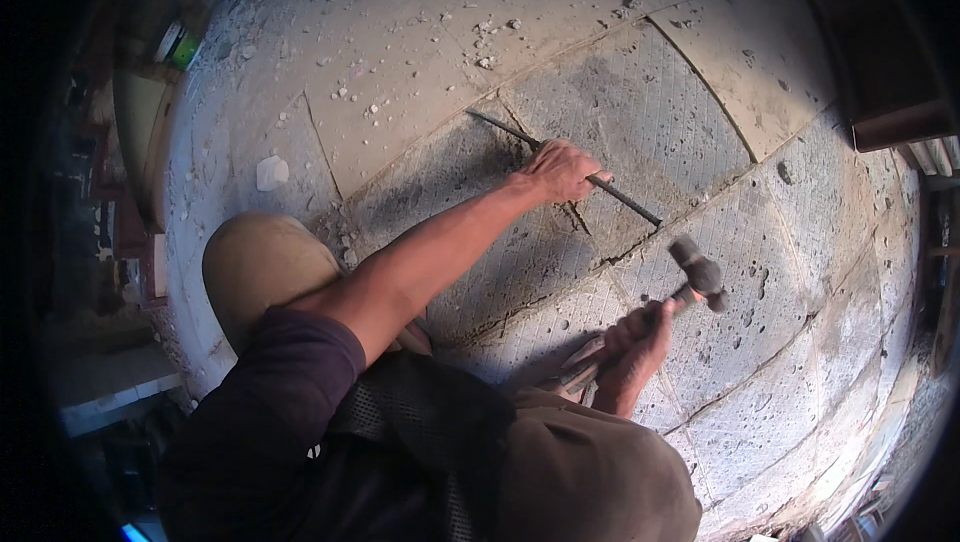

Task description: The person uses a hammer and a metal rod to pry up floor tiles from a concrete floor, then picks up and stacks the loosened tiles.

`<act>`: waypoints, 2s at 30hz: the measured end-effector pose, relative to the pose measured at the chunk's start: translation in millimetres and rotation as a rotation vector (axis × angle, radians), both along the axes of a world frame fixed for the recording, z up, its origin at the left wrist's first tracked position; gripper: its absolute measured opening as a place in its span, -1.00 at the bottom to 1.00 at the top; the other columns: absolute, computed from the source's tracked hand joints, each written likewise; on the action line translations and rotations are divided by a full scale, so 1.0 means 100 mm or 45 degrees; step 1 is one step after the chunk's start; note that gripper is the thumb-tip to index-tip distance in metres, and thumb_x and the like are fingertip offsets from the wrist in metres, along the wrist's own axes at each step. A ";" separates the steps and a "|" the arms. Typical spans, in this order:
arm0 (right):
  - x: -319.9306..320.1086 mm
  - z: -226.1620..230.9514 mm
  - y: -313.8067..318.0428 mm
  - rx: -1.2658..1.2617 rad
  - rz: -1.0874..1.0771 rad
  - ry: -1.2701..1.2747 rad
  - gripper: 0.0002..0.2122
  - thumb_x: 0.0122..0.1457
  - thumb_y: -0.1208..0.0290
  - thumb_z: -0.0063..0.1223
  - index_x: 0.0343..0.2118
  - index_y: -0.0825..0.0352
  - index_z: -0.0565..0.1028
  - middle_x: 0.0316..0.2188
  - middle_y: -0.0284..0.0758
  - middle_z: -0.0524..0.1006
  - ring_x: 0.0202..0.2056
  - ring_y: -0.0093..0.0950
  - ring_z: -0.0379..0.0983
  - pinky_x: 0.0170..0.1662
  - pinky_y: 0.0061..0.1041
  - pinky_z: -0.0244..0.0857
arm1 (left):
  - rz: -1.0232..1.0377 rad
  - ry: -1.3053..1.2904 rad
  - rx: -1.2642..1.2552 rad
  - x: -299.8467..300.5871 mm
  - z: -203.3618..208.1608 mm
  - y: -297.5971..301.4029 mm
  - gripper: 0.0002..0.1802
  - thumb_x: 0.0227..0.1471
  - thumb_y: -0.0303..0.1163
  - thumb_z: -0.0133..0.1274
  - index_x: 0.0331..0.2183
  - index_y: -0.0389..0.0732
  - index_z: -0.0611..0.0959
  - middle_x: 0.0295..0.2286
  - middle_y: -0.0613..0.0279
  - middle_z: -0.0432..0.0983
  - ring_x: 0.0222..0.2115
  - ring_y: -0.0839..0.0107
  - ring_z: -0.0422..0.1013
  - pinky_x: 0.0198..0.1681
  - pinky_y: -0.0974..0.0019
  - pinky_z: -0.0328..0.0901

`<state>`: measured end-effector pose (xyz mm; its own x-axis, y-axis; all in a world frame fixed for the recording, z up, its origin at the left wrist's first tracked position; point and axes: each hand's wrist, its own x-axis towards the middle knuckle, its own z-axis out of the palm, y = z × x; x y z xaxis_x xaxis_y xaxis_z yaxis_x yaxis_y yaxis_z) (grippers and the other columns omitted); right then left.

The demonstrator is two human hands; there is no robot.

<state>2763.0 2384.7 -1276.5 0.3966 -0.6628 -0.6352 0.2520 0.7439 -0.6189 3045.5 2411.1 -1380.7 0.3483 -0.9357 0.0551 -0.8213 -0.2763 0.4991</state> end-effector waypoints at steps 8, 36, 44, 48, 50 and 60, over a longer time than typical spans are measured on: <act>-0.07 -0.21 -0.37 -0.249 -0.440 -0.017 -0.71 0.28 0.11 0.00 -0.49 0.09 0.25 -0.72 -0.62 0.05 -0.74 -0.76 -0.09 -0.73 -0.67 -0.13 | 0.011 0.001 -0.024 -0.04 0.06 -0.07 -0.70 0.06 -0.19 0.10 -0.56 -0.20 0.66 -0.67 0.02 0.49 -0.62 0.02 0.42 -0.37 0.02 0.33; -0.31 -0.01 -0.58 -0.298 -0.376 -0.015 -0.78 0.28 0.29 0.00 -0.48 0.14 0.26 -0.73 -0.64 0.08 -0.75 -0.78 -0.08 -0.76 -0.69 -0.16 | 0.140 0.113 0.212 -0.05 0.11 -0.03 -0.78 -0.01 -0.27 0.11 -0.39 -0.19 0.73 -0.56 -0.06 0.58 -0.54 0.09 0.54 -0.34 0.09 0.42; 0.04 -0.25 -0.03 0.031 0.224 0.020 -0.81 0.27 0.26 0.01 -0.46 0.12 0.32 -0.71 -0.62 0.10 -0.75 -0.76 -0.06 -0.74 -0.68 -0.14 | 0.154 0.151 0.206 -0.04 0.09 0.02 -0.80 -0.02 -0.29 0.12 -0.48 -0.23 0.69 -0.63 -0.05 0.51 -0.58 0.07 0.48 -0.36 0.09 0.38; -0.11 -0.12 -0.18 -0.055 0.010 0.043 -0.87 0.28 0.25 -0.01 -0.39 0.10 0.35 -0.73 -0.63 0.09 -0.76 -0.76 -0.08 -0.76 -0.68 -0.16 | 0.155 0.143 0.179 -0.04 0.15 0.03 -0.83 -0.07 -0.35 0.11 -0.43 -0.21 0.71 -0.56 -0.06 0.56 -0.52 0.07 0.51 -0.32 0.09 0.40; -0.22 -0.22 -0.41 -0.112 -0.212 -0.003 -0.87 0.28 0.31 -0.02 -0.38 0.17 0.34 -0.71 -0.60 0.08 -0.74 -0.75 -0.10 -0.75 -0.68 -0.16 | 0.143 0.149 0.293 -0.06 0.20 0.01 -0.81 -0.08 -0.37 0.09 -0.38 -0.17 0.73 -0.49 -0.07 0.59 -0.44 0.06 0.55 -0.28 0.10 0.42; -0.05 -0.27 -0.10 0.079 0.238 -0.031 -0.87 0.27 0.32 -0.01 -0.39 0.18 0.34 -0.69 -0.61 0.11 -0.74 -0.77 -0.05 -0.73 -0.71 -0.12 | 0.169 0.132 0.284 -0.04 0.08 0.00 -0.76 -0.16 -0.41 0.10 -0.34 -0.17 0.73 -0.48 -0.05 0.60 -0.45 0.11 0.55 -0.29 0.11 0.43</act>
